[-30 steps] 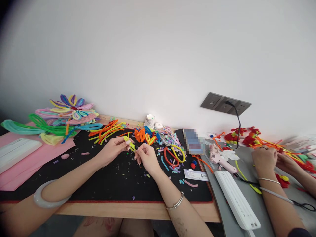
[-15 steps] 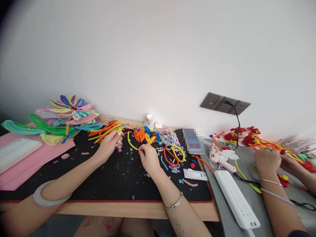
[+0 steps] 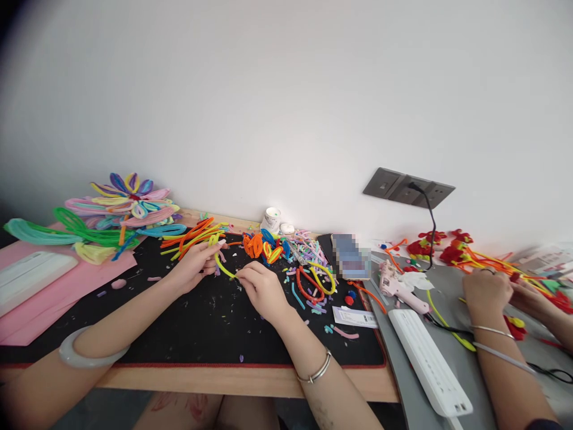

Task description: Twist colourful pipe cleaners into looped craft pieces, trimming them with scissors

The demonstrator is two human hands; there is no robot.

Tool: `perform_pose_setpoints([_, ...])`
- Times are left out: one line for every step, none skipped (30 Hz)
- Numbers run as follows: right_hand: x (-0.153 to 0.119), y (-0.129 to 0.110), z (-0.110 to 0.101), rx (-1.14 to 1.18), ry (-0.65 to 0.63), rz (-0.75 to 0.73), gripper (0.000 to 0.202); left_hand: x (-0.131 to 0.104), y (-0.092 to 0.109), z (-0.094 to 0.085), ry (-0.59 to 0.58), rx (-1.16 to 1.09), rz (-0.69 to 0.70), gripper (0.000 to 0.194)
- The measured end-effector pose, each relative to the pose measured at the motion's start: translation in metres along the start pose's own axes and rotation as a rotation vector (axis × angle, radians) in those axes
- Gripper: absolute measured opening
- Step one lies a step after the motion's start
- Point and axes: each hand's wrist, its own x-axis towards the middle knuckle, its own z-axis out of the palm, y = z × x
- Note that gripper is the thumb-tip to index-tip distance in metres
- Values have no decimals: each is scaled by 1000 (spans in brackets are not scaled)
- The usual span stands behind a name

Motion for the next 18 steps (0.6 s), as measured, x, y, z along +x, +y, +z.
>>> perform_pose_setpoints([0, 0, 1, 22, -2, 23, 20, 1, -1, -1, 3, -34, 5, 34])
perform_pose_setpoints([0, 1, 2, 62, 4, 69, 18, 2, -1, -2, 5, -72, 6, 34])
perform_pose_setpoints([0, 2, 4, 128, 17, 134, 16, 3, -2, -3, 3, -104, 3, 33])
perform_pose_setpoints([0, 2, 5, 221, 36, 213, 15, 3, -3, -3, 4, -118, 6, 32])
perform_pose_setpoints([1, 3, 7, 336, 54, 294, 15, 2, -3, -3, -3, -118, 0, 32])
perform_pose_setpoints([2, 4, 8, 464, 67, 366, 15, 2, -4, -2, -18, -109, -13, 31])
perform_pose_setpoints([2, 4, 8, 589, 74, 424, 16, 1, -4, -1, -40, -97, -25, 31])
perform_pose_setpoints([3, 4, 8, 698, 78, 463, 18, -1, -4, 0, -61, -82, -36, 31])
perform_pose_setpoints([4, 4, 8, 782, 76, 488, 21, -2, -4, 2, -88, -75, -39, 31])
perform_pose_setpoints([5, 4, 7, 842, 68, 502, 25, -3, -4, 3, -115, -70, -44, 30])
perform_pose_setpoints([6, 4, 7, 882, 57, 508, 30, -4, -5, 5, -142, -66, -51, 30])
perform_pose_setpoints([6, 4, 6, 906, 48, 507, 34, -5, -5, 6, -170, -65, -59, 30])
perform_pose_setpoints([6, 4, 6, 916, 41, 503, 38, -6, -6, 7, -199, -63, -71, 29])
perform_pose_setpoints([6, 5, 6, 914, 38, 496, 40, -7, -7, 8, -230, -60, -87, 29])
perform_pose_setpoints([5, 5, 6, 903, 39, 488, 39, -8, -8, 10, -262, -56, -105, 30])
perform_pose_setpoints([5, 6, 7, 885, 43, 478, 37, -8, -8, 11, -292, -50, -122, 31])
perform_pose_setpoints([5, 7, 8, 862, 52, 469, 35, -9, -8, 12, -317, -42, -136, 31])
perform_pose_setpoints([4, 8, 10, 836, 64, 460, 31, -10, -8, 13, -335, -34, -147, 32])
